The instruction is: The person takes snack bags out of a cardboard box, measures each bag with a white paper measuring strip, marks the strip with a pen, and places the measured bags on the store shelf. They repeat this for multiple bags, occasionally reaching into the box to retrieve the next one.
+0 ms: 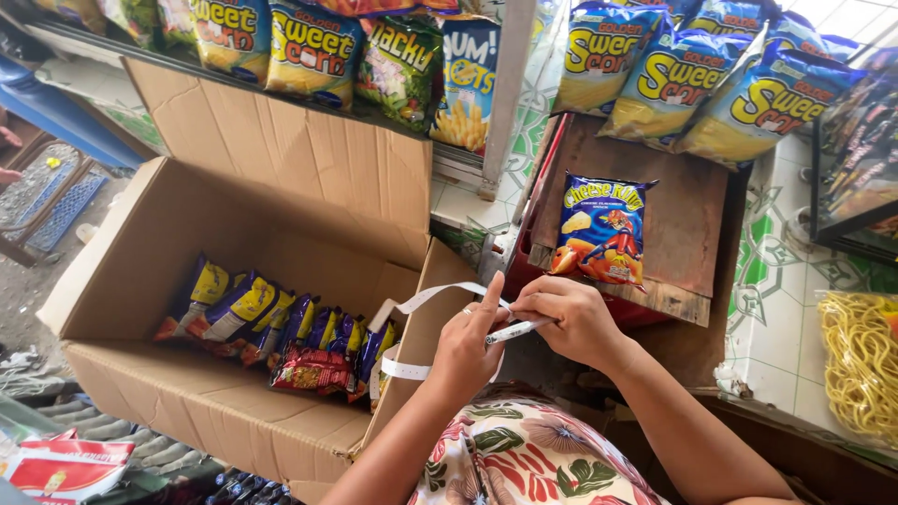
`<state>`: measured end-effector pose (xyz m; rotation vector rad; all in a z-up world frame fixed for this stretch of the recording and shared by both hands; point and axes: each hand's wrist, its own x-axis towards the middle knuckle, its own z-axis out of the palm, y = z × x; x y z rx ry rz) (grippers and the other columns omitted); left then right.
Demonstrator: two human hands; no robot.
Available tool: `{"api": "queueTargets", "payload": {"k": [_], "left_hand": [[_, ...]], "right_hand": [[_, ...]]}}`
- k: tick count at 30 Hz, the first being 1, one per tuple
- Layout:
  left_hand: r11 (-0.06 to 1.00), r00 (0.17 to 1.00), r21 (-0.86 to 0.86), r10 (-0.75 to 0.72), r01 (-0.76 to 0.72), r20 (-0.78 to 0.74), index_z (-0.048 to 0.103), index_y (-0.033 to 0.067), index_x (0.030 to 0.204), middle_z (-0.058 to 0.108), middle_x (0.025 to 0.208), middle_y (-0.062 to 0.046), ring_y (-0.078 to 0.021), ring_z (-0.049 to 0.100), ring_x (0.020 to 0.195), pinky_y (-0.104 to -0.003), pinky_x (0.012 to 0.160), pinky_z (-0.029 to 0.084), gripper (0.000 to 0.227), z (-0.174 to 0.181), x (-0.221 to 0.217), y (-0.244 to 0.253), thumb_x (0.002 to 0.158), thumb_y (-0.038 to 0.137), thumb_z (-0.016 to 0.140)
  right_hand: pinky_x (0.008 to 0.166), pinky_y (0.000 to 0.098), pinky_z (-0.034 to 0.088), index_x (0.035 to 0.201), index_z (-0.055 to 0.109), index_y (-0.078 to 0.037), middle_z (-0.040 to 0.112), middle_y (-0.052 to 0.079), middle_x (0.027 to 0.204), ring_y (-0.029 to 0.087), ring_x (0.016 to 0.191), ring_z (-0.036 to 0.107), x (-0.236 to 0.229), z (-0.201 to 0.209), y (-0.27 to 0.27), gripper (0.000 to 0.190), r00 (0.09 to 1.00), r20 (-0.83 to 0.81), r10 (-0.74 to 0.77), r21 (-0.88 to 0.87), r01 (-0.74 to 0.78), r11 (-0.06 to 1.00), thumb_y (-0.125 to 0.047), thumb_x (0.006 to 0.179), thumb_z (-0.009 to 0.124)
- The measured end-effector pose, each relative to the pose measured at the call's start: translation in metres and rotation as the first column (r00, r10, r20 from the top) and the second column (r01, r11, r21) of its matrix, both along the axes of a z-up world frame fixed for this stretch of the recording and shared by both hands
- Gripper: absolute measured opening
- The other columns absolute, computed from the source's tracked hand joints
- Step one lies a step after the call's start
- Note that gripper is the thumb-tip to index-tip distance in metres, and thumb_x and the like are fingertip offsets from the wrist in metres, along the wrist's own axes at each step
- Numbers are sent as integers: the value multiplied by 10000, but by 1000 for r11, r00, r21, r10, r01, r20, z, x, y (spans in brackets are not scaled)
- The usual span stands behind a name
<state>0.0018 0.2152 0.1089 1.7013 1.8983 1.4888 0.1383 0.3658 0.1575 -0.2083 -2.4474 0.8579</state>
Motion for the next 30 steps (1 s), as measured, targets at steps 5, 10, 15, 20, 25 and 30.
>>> {"api": "queueTargets", "payload": {"k": [5, 10, 15, 20, 25, 30], "left_hand": [[1000, 999, -11, -25, 26, 36, 430, 23, 1554, 752, 996, -113, -285, 689, 878, -386, 821, 557, 825, -10, 9, 6, 783, -78, 704], [997, 958, -79, 31, -8, 286, 503, 57, 1514, 760, 951, -88, -189, 671, 727, -308, 722, 572, 688, -9, 17, 8, 864, -22, 715], [986, 929, -167, 70, -8, 363, 567, 61, 1451, 772, 922, -75, -150, 647, 680, -290, 697, 566, 616, -12, 25, 9, 857, -19, 708], [993, 942, -113, 62, -26, 329, 569, 57, 1448, 765, 927, -78, -151, 652, 699, -291, 701, 566, 614, -20, 29, 7, 853, -18, 702], [984, 952, -170, 103, -55, 288, 593, 84, 1434, 774, 920, -81, -161, 655, 685, -301, 680, 552, 610, -22, 29, 7, 843, -10, 714], [984, 928, -170, 108, -49, 357, 604, 80, 1421, 767, 915, -76, -143, 634, 690, -287, 700, 560, 595, -14, 31, 9, 843, -19, 707]], "right_hand": [[708, 345, 570, 928, 737, -36, 705, 77, 903, 263, 790, 714, 14, -17, 17, 168, 996, 85, 8, -192, 8, 981, 8, 766, 731], [644, 375, 526, 921, 736, -47, 691, 102, 804, 290, 696, 658, 24, -44, 93, 145, 936, 157, -316, -38, 326, 945, -107, 819, 821], [699, 397, 549, 917, 726, -106, 666, 52, 902, 264, 866, 684, 19, -48, 148, 38, 862, -49, -504, 558, 442, 702, -125, 905, 757], [706, 365, 569, 946, 731, -121, 649, 34, 914, 233, 898, 695, 27, -75, 155, 100, 848, 180, -498, 691, 251, 678, -93, 852, 712], [646, 351, 559, 1079, 762, -107, 657, 59, 987, 244, 886, 696, 39, -61, 138, 345, 878, 155, -452, 660, 249, 709, -72, 746, 680], [720, 387, 561, 936, 696, -126, 667, 43, 1019, 244, 897, 699, 57, -81, 144, 210, 737, 206, -643, 568, 445, 692, -324, 970, 757]]}}
